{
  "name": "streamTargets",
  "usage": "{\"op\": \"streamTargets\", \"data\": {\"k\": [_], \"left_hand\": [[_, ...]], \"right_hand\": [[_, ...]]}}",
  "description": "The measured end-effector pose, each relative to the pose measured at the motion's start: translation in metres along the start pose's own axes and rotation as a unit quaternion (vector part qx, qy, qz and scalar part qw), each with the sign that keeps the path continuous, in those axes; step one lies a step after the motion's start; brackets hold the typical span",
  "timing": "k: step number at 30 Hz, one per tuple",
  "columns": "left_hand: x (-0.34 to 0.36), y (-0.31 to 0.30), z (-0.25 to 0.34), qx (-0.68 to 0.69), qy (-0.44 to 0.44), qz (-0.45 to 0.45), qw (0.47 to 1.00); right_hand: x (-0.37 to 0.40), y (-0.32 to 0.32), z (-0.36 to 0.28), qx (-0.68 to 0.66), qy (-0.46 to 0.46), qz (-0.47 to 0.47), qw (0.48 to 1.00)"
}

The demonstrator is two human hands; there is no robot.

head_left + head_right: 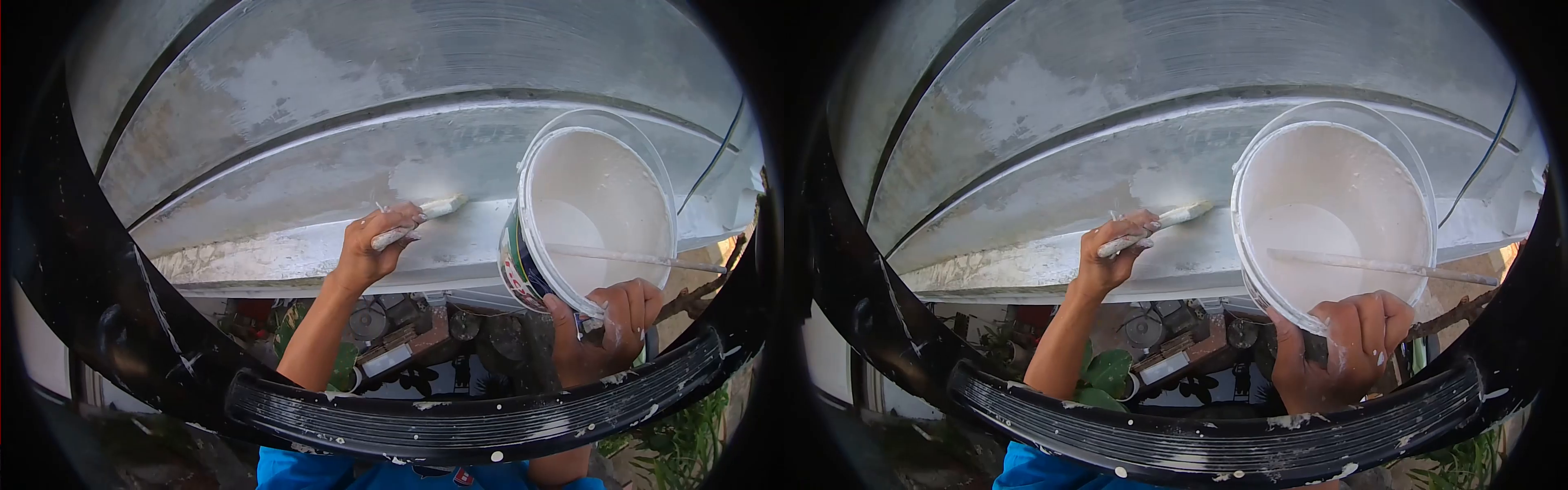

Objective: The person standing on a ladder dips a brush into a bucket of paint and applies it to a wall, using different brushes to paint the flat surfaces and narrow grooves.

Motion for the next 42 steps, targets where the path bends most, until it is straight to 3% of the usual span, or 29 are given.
{"op": "streamTargets", "data": {"k": [4, 6, 10, 14, 18, 20, 23, 26, 30, 32, 34, 36, 38, 42], "left_hand": [[0.058, -0.115, -0.010, -0.112, -0.043, 0.044, 0.992], [0.085, -0.168, -0.009, -0.219, -0.106, 0.069, 0.967], [0.116, -0.208, 0.004, -0.286, -0.085, 0.157, 0.941], [0.098, -0.149, 0.016, -0.006, -0.068, 0.329, 0.942], [0.030, -0.042, 0.031, 0.172, 0.037, 0.334, 0.926], [0.012, -0.002, 0.030, 0.094, 0.071, 0.220, 0.968], [0.031, -0.028, 0.004, 0.004, 0.034, 0.250, 0.968], [0.073, -0.090, 0.015, -0.102, 0.035, 0.297, 0.949], [0.150, -0.192, 0.013, -0.320, -0.015, 0.355, 0.878], [0.161, -0.216, 0.020, -0.295, -0.032, 0.402, 0.866], [0.141, -0.198, 0.033, -0.198, -0.020, 0.435, 0.878], [0.112, -0.164, 0.041, -0.102, -0.023, 0.428, 0.898], [0.077, -0.136, 0.042, -0.021, 0.003, 0.365, 0.931], [-0.012, -0.107, 0.060, 0.201, 0.101, 0.321, 0.920]], "right_hand": [[0.000, -0.001, -0.002, 0.005, -0.002, 0.002, 1.000], [-0.001, -0.002, -0.002, -0.002, -0.003, 0.005, 1.000], [-0.003, -0.002, -0.004, -0.022, -0.005, 0.014, 1.000], [-0.005, -0.005, -0.008, 0.009, -0.002, 0.019, 1.000], [-0.003, -0.003, -0.002, -0.004, 0.026, 0.014, 1.000], [-0.002, -0.002, -0.001, -0.001, 0.025, 0.016, 1.000], [-0.001, 0.000, 0.001, -0.005, 0.032, 0.006, 0.999], [-0.001, 0.000, 0.001, -0.017, 0.008, 0.004, 1.000], [-0.002, -0.001, -0.002, -0.003, 0.007, 0.005, 1.000], [-0.002, 0.000, 0.000, 0.027, 0.009, 0.007, 1.000], [-0.001, -0.001, 0.003, 0.025, 0.026, -0.005, 0.999], [0.000, -0.003, 0.003, 0.052, 0.027, -0.025, 0.998], [0.004, -0.006, 0.003, 0.034, 0.029, -0.022, 0.999], [0.005, -0.005, 0.004, -0.001, 0.003, -0.028, 1.000]]}}
Point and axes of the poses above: each hand's wrist, its own x-axis away from the middle knuckle, its own y-axis out of the palm, z = x × y, the point moved 10 cm from there along -x, towards the middle knuckle, and after that the axes turned 7 degrees about y, right-handed, at the moved point
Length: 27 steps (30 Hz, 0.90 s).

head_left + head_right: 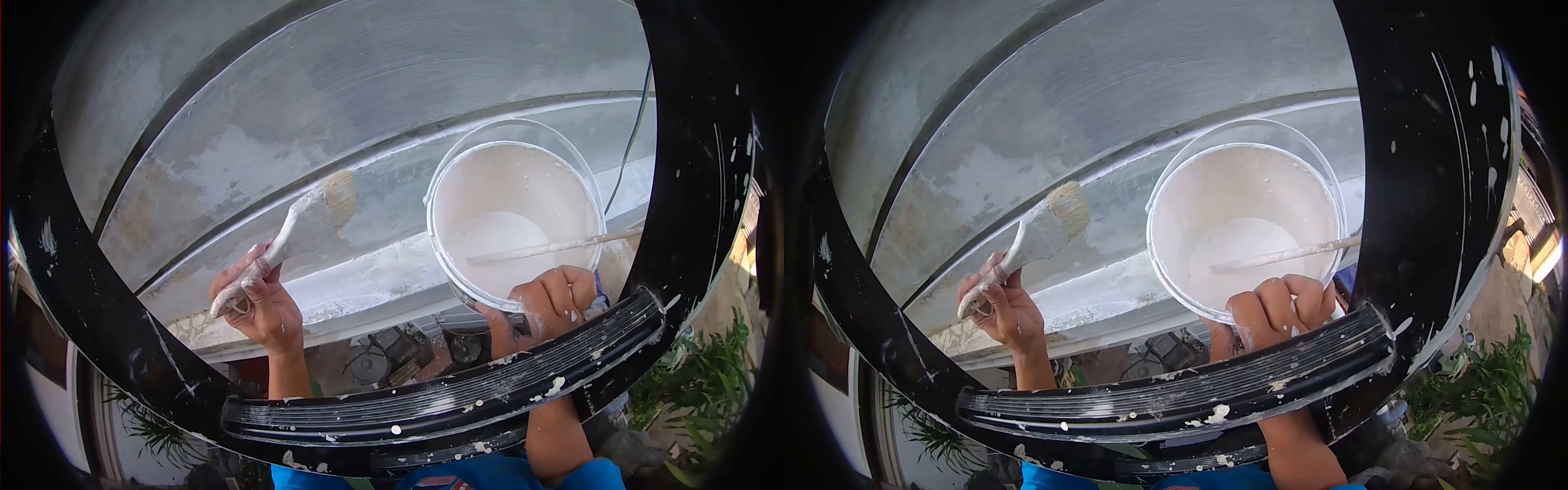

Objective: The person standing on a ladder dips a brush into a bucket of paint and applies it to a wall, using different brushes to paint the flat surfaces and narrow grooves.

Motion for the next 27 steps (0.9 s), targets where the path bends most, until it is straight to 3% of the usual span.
{"op": "streamTargets", "data": {"k": [4, 5, 8, 10, 12, 15, 18, 27], "left_hand": [[-0.049, 0.074, -0.008, 0.158, -0.038, -0.059, 0.985], [-0.055, 0.091, -0.015, 0.191, -0.056, -0.083, 0.976], [-0.052, 0.154, -0.031, 0.161, -0.048, -0.258, 0.951], [-0.042, 0.203, -0.035, 0.188, -0.091, -0.281, 0.937], [-0.026, 0.234, -0.045, 0.134, -0.127, -0.378, 0.907], [-0.010, 0.265, -0.047, 0.061, -0.139, -0.446, 0.882], [-0.002, 0.275, -0.052, -0.021, -0.164, -0.468, 0.868], [0.019, 0.288, -0.059, -0.145, -0.119, -0.561, 0.806]], "right_hand": [[-0.002, -0.001, -0.004, 0.005, -0.026, 0.020, 0.999], [0.002, 0.006, 0.003, -0.008, 0.003, -0.005, 1.000], [0.003, 0.007, 0.005, -0.014, 0.003, -0.018, 1.000], [0.003, 0.008, 0.005, -0.014, 0.009, -0.036, 0.999], [0.002, 0.008, 0.004, -0.010, 0.022, -0.048, 0.999], [0.000, 0.004, 0.000, -0.012, 0.003, -0.012, 1.000], [-0.004, 0.001, -0.003, -0.006, -0.008, -0.002, 1.000], [0.000, 0.005, 0.002, -0.033, 0.019, -0.011, 0.999]]}}
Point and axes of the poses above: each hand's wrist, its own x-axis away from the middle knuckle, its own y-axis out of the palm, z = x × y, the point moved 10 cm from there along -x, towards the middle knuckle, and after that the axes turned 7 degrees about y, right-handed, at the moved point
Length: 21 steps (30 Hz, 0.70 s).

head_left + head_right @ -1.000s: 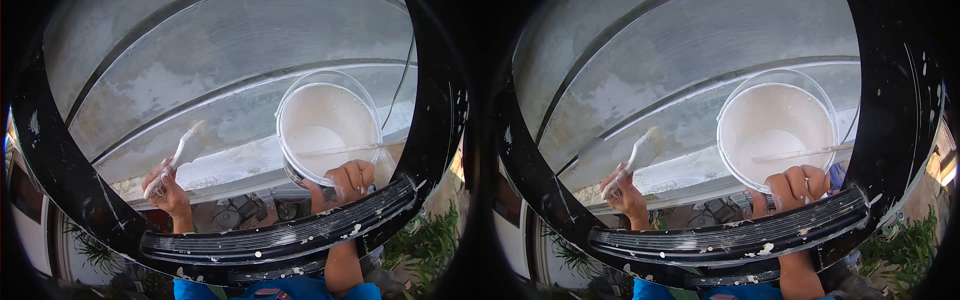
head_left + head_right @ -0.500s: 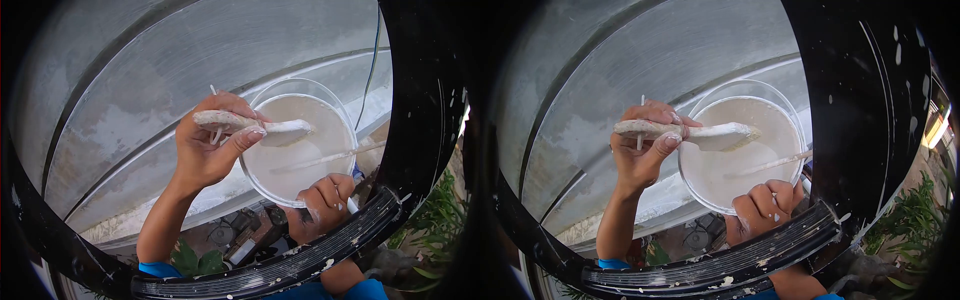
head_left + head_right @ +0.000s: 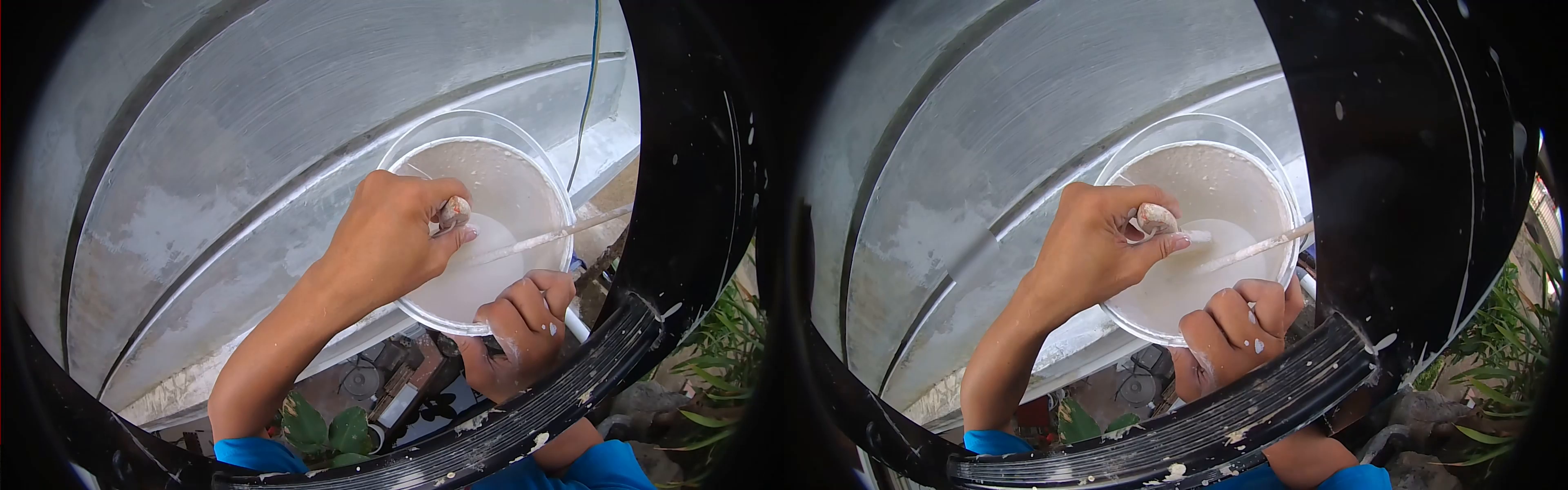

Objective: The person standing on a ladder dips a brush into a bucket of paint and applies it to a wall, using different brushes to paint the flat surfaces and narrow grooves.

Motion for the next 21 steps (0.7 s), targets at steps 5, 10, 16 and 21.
{"op": "streamTargets", "data": {"k": [5, 10, 16, 21], "left_hand": [[-0.002, 0.003, -0.004, -0.045, -0.030, -0.028, 0.998], [-0.003, 0.006, -0.007, -0.085, -0.034, -0.042, 0.995], [-0.004, 0.007, -0.009, -0.101, -0.047, -0.043, 0.993], [-0.004, 0.013, -0.010, -0.115, -0.038, -0.068, 0.990]], "right_hand": [[0.000, 0.000, 0.001, 0.001, -0.004, 0.023, 1.000], [-0.001, -0.003, -0.003, 0.016, -0.034, 0.043, 0.998], [0.000, 0.000, 0.001, 0.002, -0.005, 0.023, 1.000], [0.000, 0.000, 0.001, -0.006, -0.007, 0.024, 1.000]]}}
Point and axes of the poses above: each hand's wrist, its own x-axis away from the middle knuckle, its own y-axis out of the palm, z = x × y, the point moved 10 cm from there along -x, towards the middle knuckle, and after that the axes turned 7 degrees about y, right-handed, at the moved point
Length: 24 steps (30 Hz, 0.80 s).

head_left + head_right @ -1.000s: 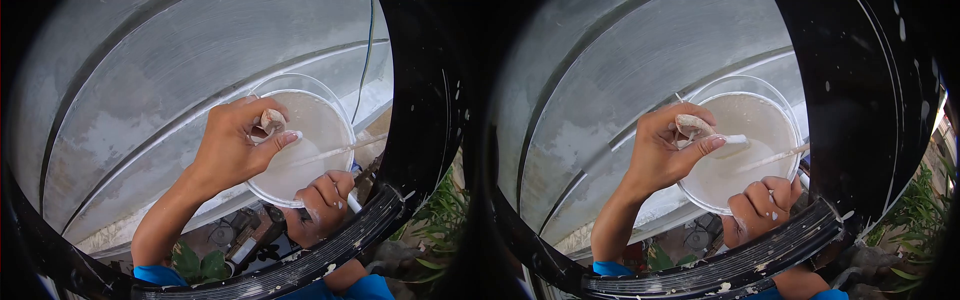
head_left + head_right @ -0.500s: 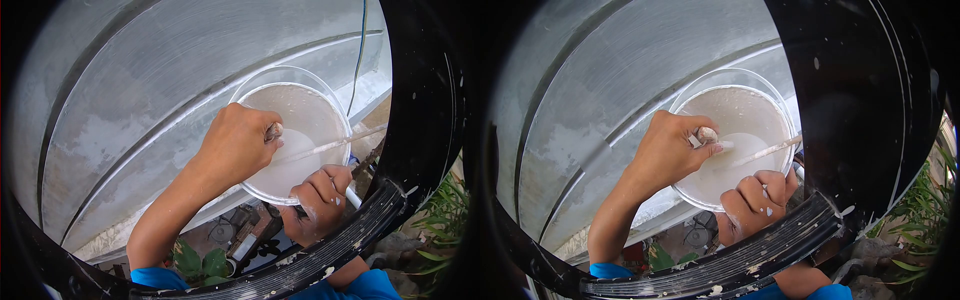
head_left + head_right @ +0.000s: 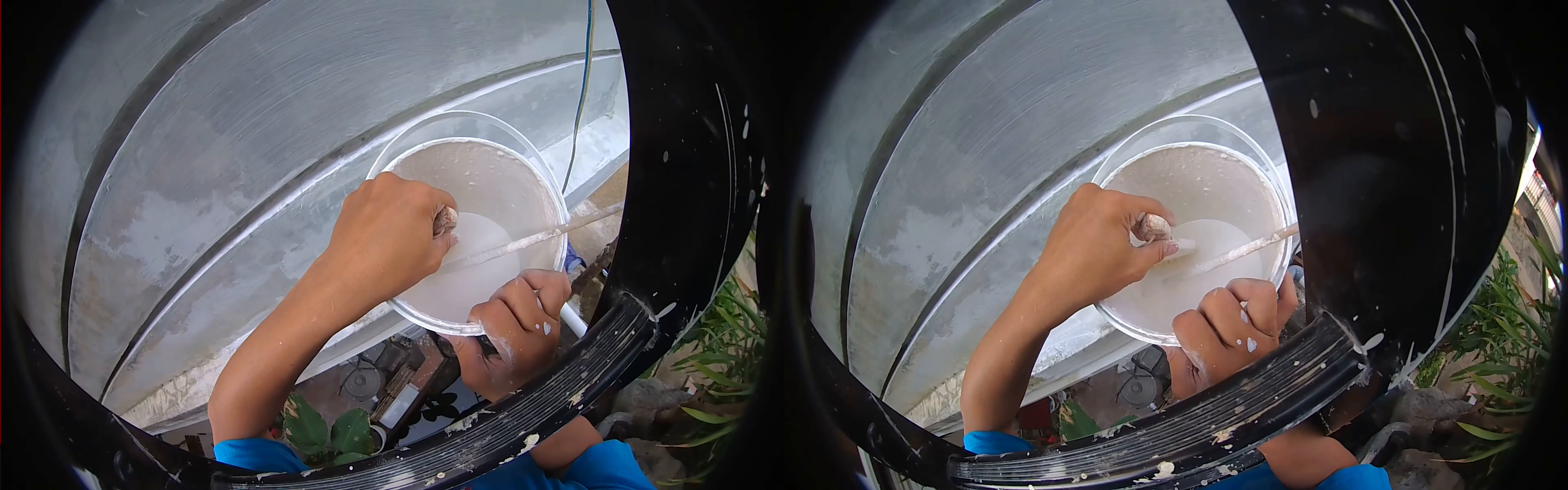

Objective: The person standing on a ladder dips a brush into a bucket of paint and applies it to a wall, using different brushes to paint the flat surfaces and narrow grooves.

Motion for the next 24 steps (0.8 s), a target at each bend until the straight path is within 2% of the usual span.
{"op": "streamTargets", "data": {"k": [6, 9, 13, 17, 20, 23, 24], "left_hand": [[0.007, -0.016, -0.001, 0.074, 0.014, 0.097, 0.992], [0.020, -0.027, -0.006, 0.172, 0.045, 0.190, 0.965], [0.045, -0.054, 0.006, 0.159, 0.141, 0.285, 0.935], [0.061, -0.061, -0.003, 0.148, 0.132, 0.369, 0.908], [0.054, -0.046, -0.025, 0.261, -0.014, 0.326, 0.908], [0.036, -0.035, -0.030, 0.354, -0.020, 0.246, 0.902], [0.036, -0.039, -0.027, 0.303, 0.015, 0.254, 0.918]], "right_hand": [[-0.002, -0.002, -0.002, 0.008, -0.006, -0.007, 1.000], [-0.004, -0.005, -0.005, 0.026, -0.015, -0.006, 1.000], [-0.004, -0.007, -0.005, 0.005, -0.031, 0.019, 0.999], [-0.002, -0.009, -0.006, 0.025, -0.054, 0.047, 0.997], [-0.004, -0.012, -0.010, 0.003, -0.064, 0.046, 0.997], [-0.005, -0.015, -0.013, -0.011, -0.071, 0.050, 0.996], [-0.005, -0.016, -0.013, -0.017, -0.072, 0.051, 0.996]]}}
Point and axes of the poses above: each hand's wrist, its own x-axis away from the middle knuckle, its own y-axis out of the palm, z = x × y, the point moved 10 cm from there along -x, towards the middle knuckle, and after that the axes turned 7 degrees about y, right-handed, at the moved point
